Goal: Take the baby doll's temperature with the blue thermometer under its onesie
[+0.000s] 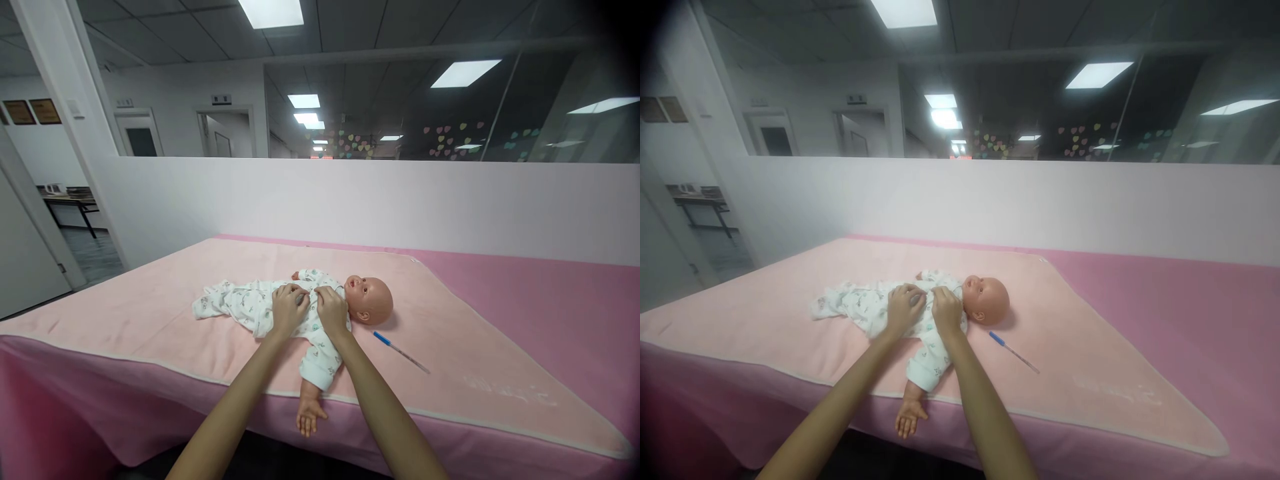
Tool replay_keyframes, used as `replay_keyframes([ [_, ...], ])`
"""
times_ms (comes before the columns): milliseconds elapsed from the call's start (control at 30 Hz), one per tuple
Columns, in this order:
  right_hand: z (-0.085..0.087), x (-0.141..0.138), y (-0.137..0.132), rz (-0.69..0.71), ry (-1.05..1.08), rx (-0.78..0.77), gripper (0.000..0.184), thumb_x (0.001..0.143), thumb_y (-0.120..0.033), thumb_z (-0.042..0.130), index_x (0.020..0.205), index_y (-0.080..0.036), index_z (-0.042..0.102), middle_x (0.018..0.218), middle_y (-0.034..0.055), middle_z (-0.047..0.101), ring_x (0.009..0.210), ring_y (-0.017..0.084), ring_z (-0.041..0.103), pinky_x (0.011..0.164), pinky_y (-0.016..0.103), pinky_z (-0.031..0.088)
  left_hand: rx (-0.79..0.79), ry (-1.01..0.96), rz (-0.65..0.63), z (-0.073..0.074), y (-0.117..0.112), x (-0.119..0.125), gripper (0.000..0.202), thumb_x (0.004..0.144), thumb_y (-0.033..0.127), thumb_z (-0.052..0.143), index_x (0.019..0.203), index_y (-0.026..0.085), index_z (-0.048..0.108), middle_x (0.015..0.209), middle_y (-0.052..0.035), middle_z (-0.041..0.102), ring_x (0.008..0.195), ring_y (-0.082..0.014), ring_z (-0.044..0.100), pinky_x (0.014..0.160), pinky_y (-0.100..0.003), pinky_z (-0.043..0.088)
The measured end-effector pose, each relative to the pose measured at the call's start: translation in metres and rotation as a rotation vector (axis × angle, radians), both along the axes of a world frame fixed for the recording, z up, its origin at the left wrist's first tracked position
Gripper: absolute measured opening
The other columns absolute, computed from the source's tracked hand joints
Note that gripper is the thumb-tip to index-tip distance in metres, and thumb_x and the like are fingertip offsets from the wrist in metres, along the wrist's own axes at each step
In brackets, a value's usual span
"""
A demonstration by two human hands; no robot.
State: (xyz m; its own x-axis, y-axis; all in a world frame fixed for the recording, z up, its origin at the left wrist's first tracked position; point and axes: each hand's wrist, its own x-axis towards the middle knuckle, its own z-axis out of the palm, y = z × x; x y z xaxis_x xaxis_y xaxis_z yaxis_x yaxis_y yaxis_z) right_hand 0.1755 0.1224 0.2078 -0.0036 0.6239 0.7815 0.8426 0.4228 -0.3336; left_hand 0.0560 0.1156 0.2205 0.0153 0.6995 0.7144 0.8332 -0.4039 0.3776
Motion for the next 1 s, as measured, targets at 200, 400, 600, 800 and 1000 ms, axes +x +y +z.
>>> replay_keyframes([
  [200, 0.001, 0.001, -0.001, 0.015, -0.031, -0.026, 0.025, 0.077, -0.006, 0.040, 0.080, -0.022, 0.060, 0.080, -0.0017, 0.061, 0.072, 0.010, 0.053, 0.060, 0.020, 0.033, -0.009, 0.084, -0.064, 0.002, -0.001, -0.009, 0.020, 0.078, 0.028, 0.040, 0.082, 0.024, 0.059, 0.086, -0.0003, 0.058, 0.085, -0.0146, 0.049, 0.081, -0.032, 0.031],
  [400, 0.000, 0.000, 0.002, -0.017, -0.033, -0.041, 0.029, 0.075, -0.003, 0.039, 0.080, -0.021, 0.060, 0.080, -0.0006, 0.060, 0.070, 0.011, 0.053, 0.058, 0.023, 0.032, -0.064, 0.104, -0.120, -0.001, 0.003, -0.056, 0.026, 0.079, 0.037, 0.039, 0.082, 0.023, 0.060, 0.085, -0.0007, 0.059, 0.081, -0.0139, 0.051, 0.074, -0.027, 0.037],
  [600, 0.001, -0.003, 0.002, -0.027, -0.101, -0.038, 0.029, 0.073, -0.001, 0.037, 0.079, -0.019, 0.059, 0.080, 0.0029, 0.059, 0.072, 0.014, 0.050, 0.060, 0.025, 0.033, 0.011, 0.140, -0.066, -0.005, -0.001, -0.060, 0.025, 0.080, 0.033, 0.038, 0.084, 0.022, 0.060, 0.086, -0.0016, 0.058, 0.083, -0.0141, 0.051, 0.077, -0.028, 0.035],
  [800, 0.018, -0.038, -0.001, 0.144, -0.280, 0.116, 0.014, 0.073, -0.010, 0.044, 0.076, -0.017, 0.056, 0.079, 0.0048, 0.057, 0.081, 0.018, 0.045, 0.079, 0.030, 0.031, 0.049, 0.207, -0.071, -0.005, -0.002, -0.055, 0.023, 0.077, 0.030, 0.042, 0.093, 0.022, 0.057, 0.090, -0.0026, 0.056, 0.086, -0.0155, 0.049, 0.078, -0.029, 0.034],
  [1000, 0.012, -0.051, -0.003, 0.114, -0.197, 0.020, 0.013, 0.077, -0.015, 0.043, 0.079, -0.017, 0.055, 0.074, 0.0045, 0.057, 0.079, 0.017, 0.045, 0.081, 0.032, 0.030, 0.095, 0.171, -0.059, -0.008, -0.003, -0.053, 0.023, 0.077, 0.027, 0.042, 0.093, 0.021, 0.057, 0.094, -0.0033, 0.056, 0.088, -0.0156, 0.048, 0.081, -0.030, 0.033],
])
